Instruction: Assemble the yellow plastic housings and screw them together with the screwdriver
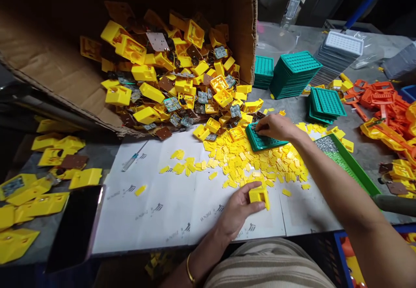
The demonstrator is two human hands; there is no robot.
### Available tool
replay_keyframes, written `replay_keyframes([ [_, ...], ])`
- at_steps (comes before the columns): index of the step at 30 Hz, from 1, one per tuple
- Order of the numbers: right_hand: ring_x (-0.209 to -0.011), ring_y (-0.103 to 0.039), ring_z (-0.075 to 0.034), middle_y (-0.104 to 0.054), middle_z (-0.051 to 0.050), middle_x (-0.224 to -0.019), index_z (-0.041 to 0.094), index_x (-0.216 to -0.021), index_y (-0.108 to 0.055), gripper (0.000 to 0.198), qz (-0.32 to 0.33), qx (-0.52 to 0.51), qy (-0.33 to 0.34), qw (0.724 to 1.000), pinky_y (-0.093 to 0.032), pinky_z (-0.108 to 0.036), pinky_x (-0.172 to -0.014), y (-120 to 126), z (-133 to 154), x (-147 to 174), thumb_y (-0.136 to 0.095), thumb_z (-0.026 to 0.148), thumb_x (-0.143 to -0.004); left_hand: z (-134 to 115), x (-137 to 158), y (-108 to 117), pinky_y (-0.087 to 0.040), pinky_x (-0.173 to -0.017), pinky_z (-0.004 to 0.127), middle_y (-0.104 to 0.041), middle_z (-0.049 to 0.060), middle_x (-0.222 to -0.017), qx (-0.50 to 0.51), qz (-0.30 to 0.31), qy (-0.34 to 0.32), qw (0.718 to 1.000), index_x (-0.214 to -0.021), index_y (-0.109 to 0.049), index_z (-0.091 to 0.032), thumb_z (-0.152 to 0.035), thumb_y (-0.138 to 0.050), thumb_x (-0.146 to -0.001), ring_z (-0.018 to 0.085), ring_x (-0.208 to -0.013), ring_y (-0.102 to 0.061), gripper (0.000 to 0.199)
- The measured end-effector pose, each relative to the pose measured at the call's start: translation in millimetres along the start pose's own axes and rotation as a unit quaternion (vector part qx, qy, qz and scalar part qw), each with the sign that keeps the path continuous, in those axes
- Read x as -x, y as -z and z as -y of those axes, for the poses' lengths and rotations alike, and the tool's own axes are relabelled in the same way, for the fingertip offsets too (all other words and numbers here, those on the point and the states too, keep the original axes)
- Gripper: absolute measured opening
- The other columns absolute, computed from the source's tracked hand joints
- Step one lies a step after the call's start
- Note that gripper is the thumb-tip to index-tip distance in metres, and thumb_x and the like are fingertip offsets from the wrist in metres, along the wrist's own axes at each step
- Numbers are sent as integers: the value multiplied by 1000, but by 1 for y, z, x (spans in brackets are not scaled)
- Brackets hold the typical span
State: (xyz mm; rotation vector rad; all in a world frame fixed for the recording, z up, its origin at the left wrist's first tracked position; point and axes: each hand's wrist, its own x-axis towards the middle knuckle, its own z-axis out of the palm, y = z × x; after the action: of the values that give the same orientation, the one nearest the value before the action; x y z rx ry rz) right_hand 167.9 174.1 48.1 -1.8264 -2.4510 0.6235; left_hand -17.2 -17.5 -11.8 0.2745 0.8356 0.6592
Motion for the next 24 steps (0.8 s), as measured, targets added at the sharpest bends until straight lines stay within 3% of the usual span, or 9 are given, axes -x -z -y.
replay_keyframes([
  [2, -76, -63, -18, -73, -2, -84, 23, -85, -74, 12, -17, -9, -3, 1000, -37, -29, -61, 1, 2, 8, -67, 24, -75, -7, 1, -3, -46, -81, 29, -68, 2, -86, 19, -15, -15, 1000, -101, -57, -16, -19, -86, -55, 13, -78, -63, 54],
  [5, -71, -62, -15, -72, -3, -78, 18, -82, -72, 12, -65, -128, 30, 989, -41, -27, -62, -3, 12, 37, -66, 27, -78, -17, -1, -7, -47, -89, 38, -69, 5, -97, 51, -29, -39, 998, -95, -49, -19, -18, -83, -59, 20, -88, -68, 49],
  [7, -70, -63, -14, -71, -2, -78, 17, -80, -71, 12, -65, -226, 66, 970, -42, -24, -60, -10, 24, 66, -67, 29, -79, -22, -3, -8, -47, -92, 40, -69, 5, -100, 52, -45, -66, 995, -96, -50, -19, -17, -81, -62, 20, -91, -67, 46],
  [9, -69, -62, -12, -70, -1, -77, 18, -82, -70, 10, -50, -251, 97, 962, -42, -22, -59, -20, 36, 95, -65, 26, -82, -23, -4, -10, -48, -92, 41, -67, 5, -101, 47, -58, -93, 993, -98, -54, -18, -19, -78, -66, 19, -93, -65, 41],
  [13, -69, -60, -12, -67, -2, -79, 19, -85, -70, 13, -82, -141, 115, 980, -36, -23, -55, -40, 49, 133, -60, 27, -88, -18, -6, -16, -49, -90, 39, -66, 3, -101, 29, -63, -118, 991, -105, -59, -18, -25, -74, -71, 17, -92, -64, 38],
  [18, -72, -59, -17, -62, -4, -74, 18, -82, -68, 17, -119, 66, 103, 985, -20, -27, -47, -49, 53, 143, -55, 26, -91, -9, -5, -27, -50, -86, 30, -69, 2, -96, -46, -88, -161, 982, -110, -60, -19, -27, -74, -72, 14, -88, -64, 42],
  [21, -75, -60, -18, -63, -5, -77, 19, -83, -67, 13, -103, 101, 98, 985, -18, -27, -46, -50, 52, 146, -57, 20, -89, -7, -5, -31, -49, -83, 27, -70, 2, -94, -87, -105, -190, 972, -112, -61, -19, -26, -75, -71, 14, -87, -65, 44],
  [24, -76, -61, -18, -65, -5, -82, 21, -90, -69, 12, -103, 66, 105, 987, -26, -26, -48, -51, 47, 151, -57, 19, -89, -8, -4, -33, -51, -82, 27, -70, 2, -95, -71, -99, -172, 978, -113, -60, -19, -26, -75, -71, 13, -86, -65, 46],
])
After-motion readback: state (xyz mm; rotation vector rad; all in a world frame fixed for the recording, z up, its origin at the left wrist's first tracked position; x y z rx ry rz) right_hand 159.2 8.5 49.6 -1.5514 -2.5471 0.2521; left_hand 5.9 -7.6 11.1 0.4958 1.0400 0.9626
